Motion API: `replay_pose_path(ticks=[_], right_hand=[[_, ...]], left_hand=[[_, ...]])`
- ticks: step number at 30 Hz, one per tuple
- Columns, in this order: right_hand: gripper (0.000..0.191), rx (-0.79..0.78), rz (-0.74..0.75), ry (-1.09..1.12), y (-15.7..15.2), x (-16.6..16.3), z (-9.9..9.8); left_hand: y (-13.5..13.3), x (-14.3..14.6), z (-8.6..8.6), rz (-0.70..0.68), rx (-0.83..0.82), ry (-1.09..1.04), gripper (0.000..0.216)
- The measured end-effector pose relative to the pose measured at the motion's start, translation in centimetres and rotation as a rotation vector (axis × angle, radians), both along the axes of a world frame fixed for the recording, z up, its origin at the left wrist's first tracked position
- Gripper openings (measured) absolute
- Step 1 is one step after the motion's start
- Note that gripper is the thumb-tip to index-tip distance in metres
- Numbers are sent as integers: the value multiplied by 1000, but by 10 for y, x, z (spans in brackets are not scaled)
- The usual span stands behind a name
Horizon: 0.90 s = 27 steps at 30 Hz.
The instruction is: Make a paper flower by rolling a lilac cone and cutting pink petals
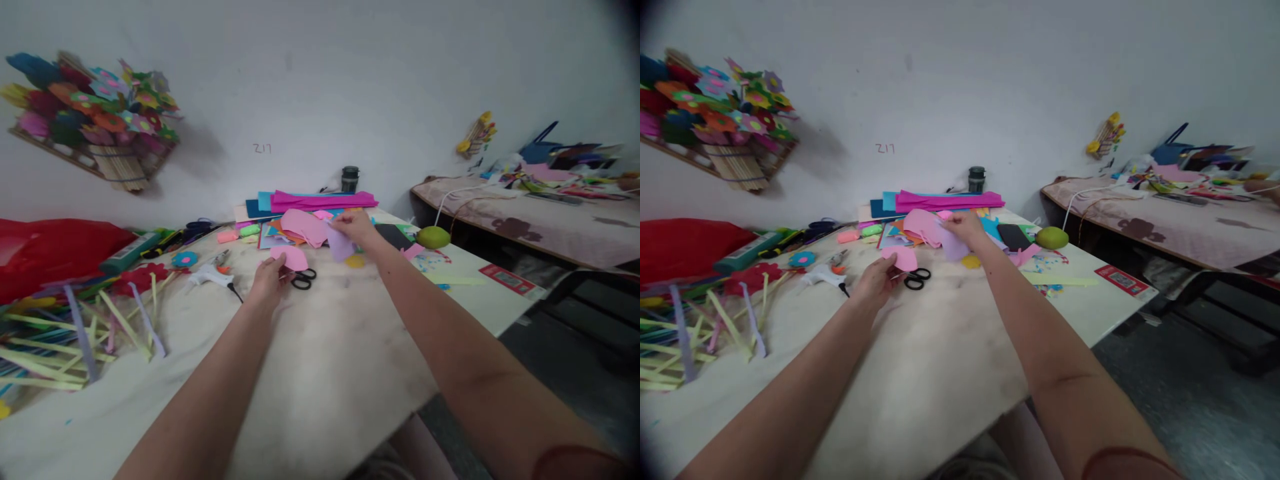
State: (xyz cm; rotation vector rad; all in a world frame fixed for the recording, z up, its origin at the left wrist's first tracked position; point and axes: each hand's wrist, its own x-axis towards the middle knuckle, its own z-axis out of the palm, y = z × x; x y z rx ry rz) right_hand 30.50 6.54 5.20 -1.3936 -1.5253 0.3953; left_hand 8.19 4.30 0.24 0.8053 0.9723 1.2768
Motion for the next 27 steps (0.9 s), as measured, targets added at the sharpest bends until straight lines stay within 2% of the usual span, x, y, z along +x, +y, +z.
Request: replay_pose_path(ticks=[4,9,13,18,22,25,27], right_hand=[[16,79,-82,335,6,-7,11],[14,66,-152,419,14,-27,10],[13,-9,-77,454,15,-54,0],[13,-60,108,483,11,-80,-7],[15,-90,113,268,15,-62,-5],[39,-65,31,-125,11,-22,2],[54,-127,29,-442,1,8,8]], left_hand=[[-1,0,1,-96,66,12,18],[-6,3,3,-289,270,83,27],[-6,9,-1,-340,398,170,31],[1,10,-4,-244,294,156,39],[8,2,-6,-136,270,119,42],[13,-2,-8,-88,264,88,46],[15,-2,-9,-64,253,67,48]])
